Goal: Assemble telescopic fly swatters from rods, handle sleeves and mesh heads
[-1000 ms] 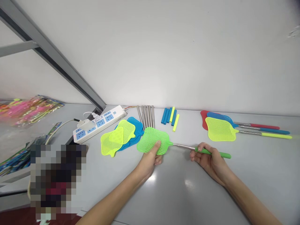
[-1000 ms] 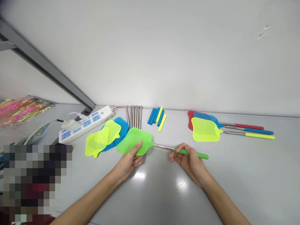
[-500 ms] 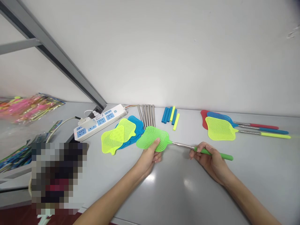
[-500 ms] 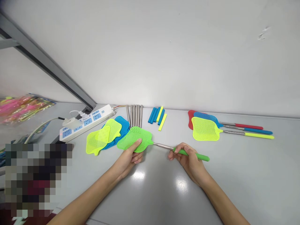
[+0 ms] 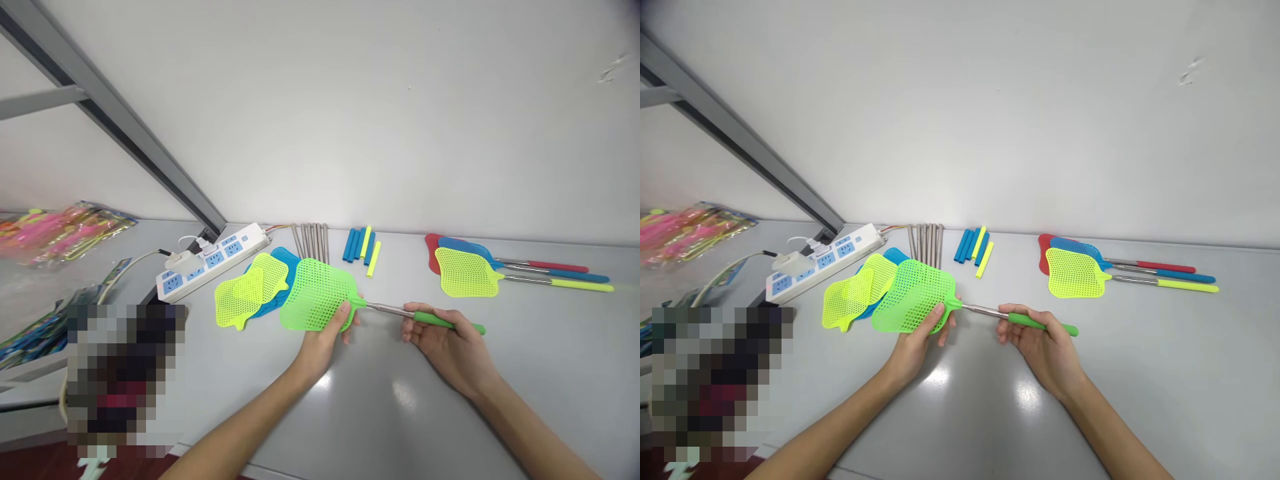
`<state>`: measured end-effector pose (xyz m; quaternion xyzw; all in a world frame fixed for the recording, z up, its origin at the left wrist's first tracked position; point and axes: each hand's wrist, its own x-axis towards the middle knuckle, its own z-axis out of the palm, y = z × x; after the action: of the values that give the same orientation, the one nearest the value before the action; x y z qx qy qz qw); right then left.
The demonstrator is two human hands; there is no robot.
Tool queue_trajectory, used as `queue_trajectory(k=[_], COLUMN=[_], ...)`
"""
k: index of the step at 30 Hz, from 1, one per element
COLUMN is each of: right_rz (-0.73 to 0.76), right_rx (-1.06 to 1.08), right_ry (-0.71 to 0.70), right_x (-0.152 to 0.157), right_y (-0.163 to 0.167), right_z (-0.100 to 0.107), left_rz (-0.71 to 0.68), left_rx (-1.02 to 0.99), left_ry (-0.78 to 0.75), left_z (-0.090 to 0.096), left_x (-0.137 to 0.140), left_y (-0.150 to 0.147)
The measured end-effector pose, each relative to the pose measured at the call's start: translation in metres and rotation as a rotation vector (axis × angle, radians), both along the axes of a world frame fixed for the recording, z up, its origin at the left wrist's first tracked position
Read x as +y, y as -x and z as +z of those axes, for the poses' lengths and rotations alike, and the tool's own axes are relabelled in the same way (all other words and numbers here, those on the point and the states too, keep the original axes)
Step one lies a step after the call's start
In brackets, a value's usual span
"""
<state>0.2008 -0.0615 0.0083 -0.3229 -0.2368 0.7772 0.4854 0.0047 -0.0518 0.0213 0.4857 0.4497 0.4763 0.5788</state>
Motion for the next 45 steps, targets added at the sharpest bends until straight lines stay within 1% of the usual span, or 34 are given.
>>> queue_trajectory(k=[3,5,7,11,14,16,21,27,29,33,37,39,42,45], right_rz=[-0.029,-0.058,-0.080,-0.105,-0.136,-0.148,-0.146,-0.149,-0.141,-0.081,-0.042,-0.043,-0.035,0.004], right_rx=[0.009,0.024,0.051,0.086,0.101,0.111,0.131,0.169,0.157,0.149,0.175,0.162,0.122,0.101], right_ry=[0.035,0.065,0.109,0.203,0.220,0.226,0.253,0.266,0.244,0.232,0.255,0.251,0.250,0.242], right_x=[0.001,0.001,0.001,0.003,0.005,0.005,0.004,0.001,0.000,-0.004,-0.009,-0.011,-0.012,-0.012], right_y=[0.001,0.001,0.001,0.000,-0.001,-0.001,0.002,0.002,0.001,0.004,0.010,0.013,0.015,0.017], right_z=[0.000,0.001,0.001,0.003,0.004,0.003,0.002,0.008,0.011,0.011,0.008,0.008,0.010,0.011], left_rz=[-0.034,-0.086,-0.135,-0.179,-0.248,-0.279,-0.277,-0.314,-0.305,-0.223,-0.253,-0.231,-0.168,-0.130], left_rx=[0.024,0.040,0.067,0.145,0.184,0.175,0.143,0.114,0.126,0.129,0.222,0.252,0.243,0.203], left_ry=[-0.039,-0.068,-0.095,-0.129,-0.134,-0.127,-0.119,-0.083,-0.075,-0.093,-0.084,-0.053,-0.014,-0.008], left_z=[0.002,0.004,0.006,0.011,0.013,0.013,0.011,0.016,0.016,0.008,0.000,-0.003,-0.005,-0.007], left_x=[0.000,0.000,0.000,0.001,0.000,0.000,0.000,-0.006,-0.008,-0.011,-0.017,-0.020,-0.024,-0.023], left_y=[0.000,0.001,0.002,0.004,0.005,0.005,0.004,0.002,0.001,0.002,0.002,0.001,-0.002,-0.006])
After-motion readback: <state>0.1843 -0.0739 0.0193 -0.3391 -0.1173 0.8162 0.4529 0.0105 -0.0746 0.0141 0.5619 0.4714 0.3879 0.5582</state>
